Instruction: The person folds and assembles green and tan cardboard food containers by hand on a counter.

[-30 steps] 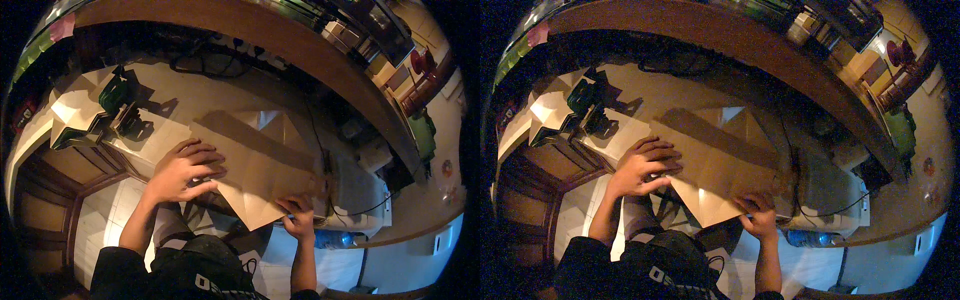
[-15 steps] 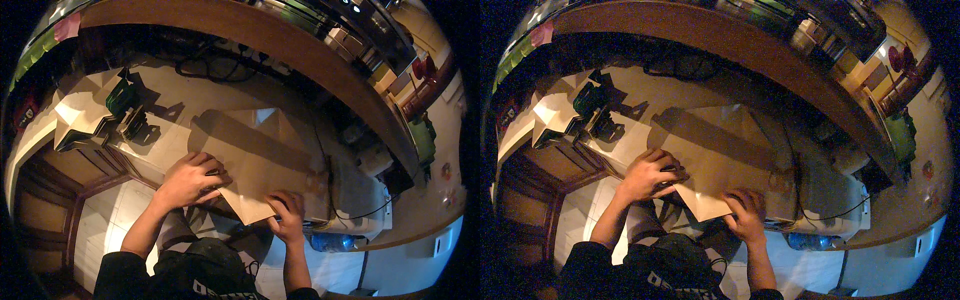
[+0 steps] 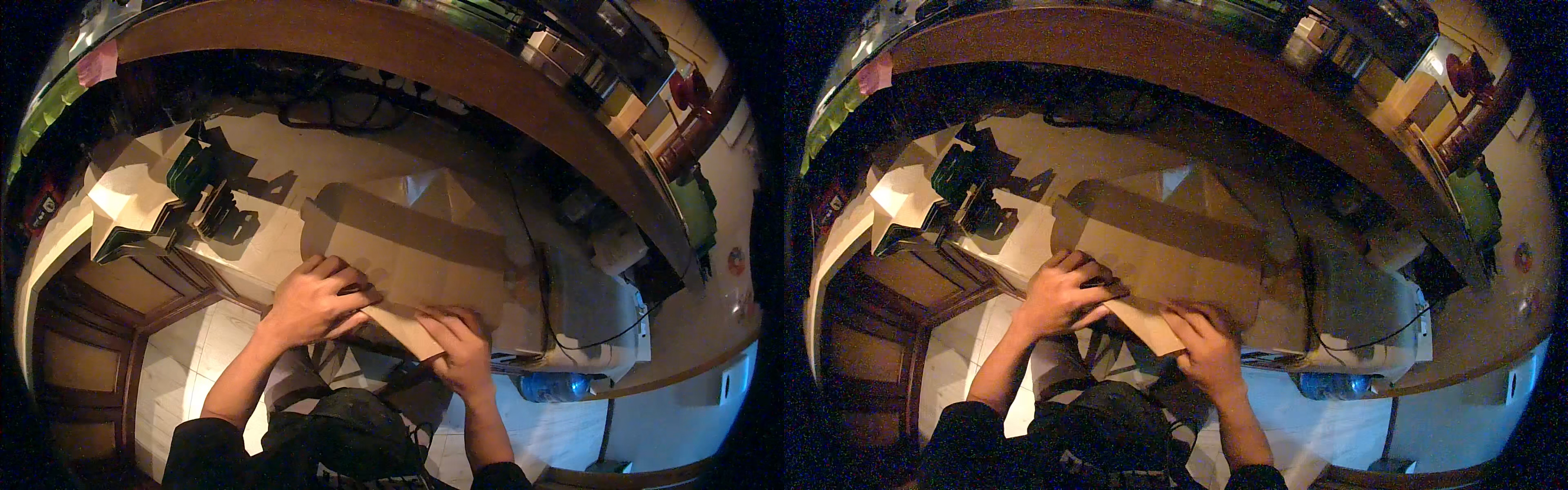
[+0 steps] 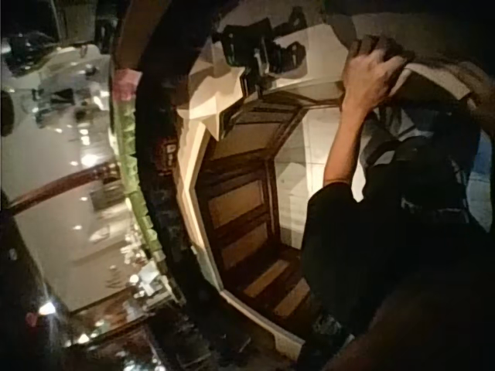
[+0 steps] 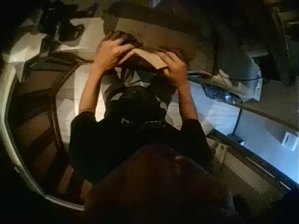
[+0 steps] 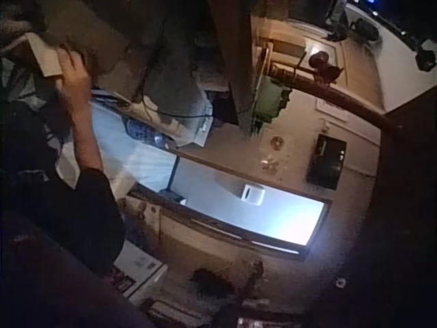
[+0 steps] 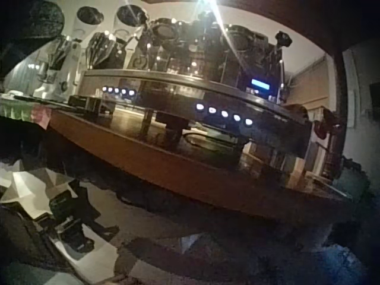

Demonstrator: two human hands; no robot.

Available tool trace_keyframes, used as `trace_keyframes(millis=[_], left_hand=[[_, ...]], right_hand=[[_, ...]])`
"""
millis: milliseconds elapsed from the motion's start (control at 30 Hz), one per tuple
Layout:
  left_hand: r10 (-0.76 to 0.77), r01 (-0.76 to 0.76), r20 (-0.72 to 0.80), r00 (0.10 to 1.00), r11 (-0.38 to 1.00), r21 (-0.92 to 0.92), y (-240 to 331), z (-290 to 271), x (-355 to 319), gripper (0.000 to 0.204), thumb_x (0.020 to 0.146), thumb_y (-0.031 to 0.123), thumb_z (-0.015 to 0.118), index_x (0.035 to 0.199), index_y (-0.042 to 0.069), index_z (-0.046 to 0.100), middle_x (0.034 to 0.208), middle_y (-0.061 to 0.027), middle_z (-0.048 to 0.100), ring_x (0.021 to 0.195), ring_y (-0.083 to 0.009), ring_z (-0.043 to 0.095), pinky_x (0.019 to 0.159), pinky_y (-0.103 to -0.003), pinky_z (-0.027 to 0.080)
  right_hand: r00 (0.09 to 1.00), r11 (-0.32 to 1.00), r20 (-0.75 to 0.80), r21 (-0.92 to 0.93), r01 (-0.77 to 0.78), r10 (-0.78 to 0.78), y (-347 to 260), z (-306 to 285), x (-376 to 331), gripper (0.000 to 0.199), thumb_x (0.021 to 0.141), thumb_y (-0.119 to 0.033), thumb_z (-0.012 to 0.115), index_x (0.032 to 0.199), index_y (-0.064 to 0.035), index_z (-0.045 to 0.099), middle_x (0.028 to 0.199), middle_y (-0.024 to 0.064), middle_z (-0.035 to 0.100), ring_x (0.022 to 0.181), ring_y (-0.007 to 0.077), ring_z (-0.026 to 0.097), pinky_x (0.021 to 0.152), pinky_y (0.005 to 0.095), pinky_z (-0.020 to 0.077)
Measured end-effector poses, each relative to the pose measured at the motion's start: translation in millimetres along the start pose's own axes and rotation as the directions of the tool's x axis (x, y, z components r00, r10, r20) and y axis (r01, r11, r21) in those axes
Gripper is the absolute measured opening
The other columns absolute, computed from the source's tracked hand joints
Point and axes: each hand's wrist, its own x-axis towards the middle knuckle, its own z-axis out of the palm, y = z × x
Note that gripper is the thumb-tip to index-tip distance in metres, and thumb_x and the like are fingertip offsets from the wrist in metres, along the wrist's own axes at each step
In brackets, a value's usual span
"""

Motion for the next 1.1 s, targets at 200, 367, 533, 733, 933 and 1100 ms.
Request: trace_keyframes(millis=[200, 367, 533, 733, 933, 1100], left_hand=[[-0.241, 0.233, -0.041, 0.970, 0.962, -0.145, 0.2, 14.3, 2.3, 0.032, 0.081, 0.023, 0.076, 0.112, 0.015, 0.070, 0.101, -0.0044, 0.066, 0.093, -0.0252, 0.061, 0.084, -0.036, 0.051], [-0.281, 0.279, 0.021, 0.959, 0.957, 0.083, 12.6, 4.0, 8.4, 0.060, 0.084, 0.033, 0.072, 0.138, 0.014, 0.055, 0.129, -0.0111, 0.059, 0.114, -0.0319, 0.057, 0.098, -0.043, 0.046], [-0.270, 0.269, -0.019, 0.963, 0.945, 0.188, 45.4, 30.0, 24.6, 0.077, 0.089, 0.052, 0.061, 0.142, -0.003, 0.049, 0.155, -0.0159, 0.041, 0.143, -0.0315, 0.039, 0.119, -0.047, 0.029], [-0.114, 0.110, 0.078, 0.990, 0.993, 0.052, 88.0, 53.6, 46.9, 0.070, 0.095, 0.051, 0.052, 0.138, -0.004, 0.053, 0.147, -0.0200, 0.051, 0.139, -0.0337, 0.044, 0.119, -0.046, 0.029], [-0.204, 0.197, 0.113, 0.972, 0.978, 0.070, 49.0, 30.1, 31.2, 0.065, 0.098, 0.045, 0.052, 0.139, -0.006, 0.052, 0.147, -0.0183, 0.051, 0.138, -0.0306, 0.047, 0.119, -0.044, 0.031], [-0.186, 0.173, 0.129, 0.974, 0.979, 0.106, 43.9, 20.3, 27.5, 0.065, 0.095, 0.042, 0.055, 0.140, -0.005, 0.052, 0.148, -0.0186, 0.050, 0.139, -0.0318, 0.046, 0.119, -0.045, 0.031]], right_hand=[[0.927, 0.952, -0.218, 0.097, -0.292, 0.306, 38.9, -2.2, 3.2, 0.040, 0.083, -0.014, 0.076, 0.120, -0.0043, 0.066, 0.108, 0.0170, 0.071, 0.098, 0.0323, 0.069, 0.089, 0.0395, 0.0533], [0.957, 0.951, -0.177, -0.167, -0.261, 0.231, 31.0, 4.4, 7.7, 0.065, 0.086, -0.038, 0.075, 0.140, -0.0079, 0.053, 0.140, 0.0192, 0.056, 0.128, 0.0371, 0.052, 0.107, 0.0480, 0.0413], [0.952, 0.895, -0.117, -0.325, -0.305, 0.282, 21.3, 11.8, 15.2, 0.071, 0.091, -0.042, 0.065, 0.147, -0.0035, 0.045, 0.150, 0.0178, 0.046, 0.139, 0.0355, 0.040, 0.115, 0.0519, 0.0306], [0.988, 0.863, -0.057, -0.481, -0.156, 0.146, 29.7, 10.0, 9.9, 0.069, 0.092, -0.041, 0.061, 0.145, -0.0005, 0.045, 0.152, 0.0166, 0.043, 0.142, 0.0363, 0.037, 0.120, 0.0526, 0.0226], [0.994, 0.938, 0.013, -0.333, -0.097, 0.108, 31.2, -7.4, -5.3, 0.066, 0.090, -0.039, 0.064, 0.143, -0.0026, 0.049, 0.152, 0.0148, 0.044, 0.143, 0.0340, 0.036, 0.122, 0.0527, 0.0190], [0.981, 0.952, 0.053, -0.255, -0.166, 0.186, 13.9, 6.6, -4.9, 0.069, 0.090, -0.042, 0.061, 0.145, -0.0014, 0.048, 0.155, 0.0153, 0.042, 0.147, 0.0331, 0.031, 0.123, 0.0497, 0.0168]])
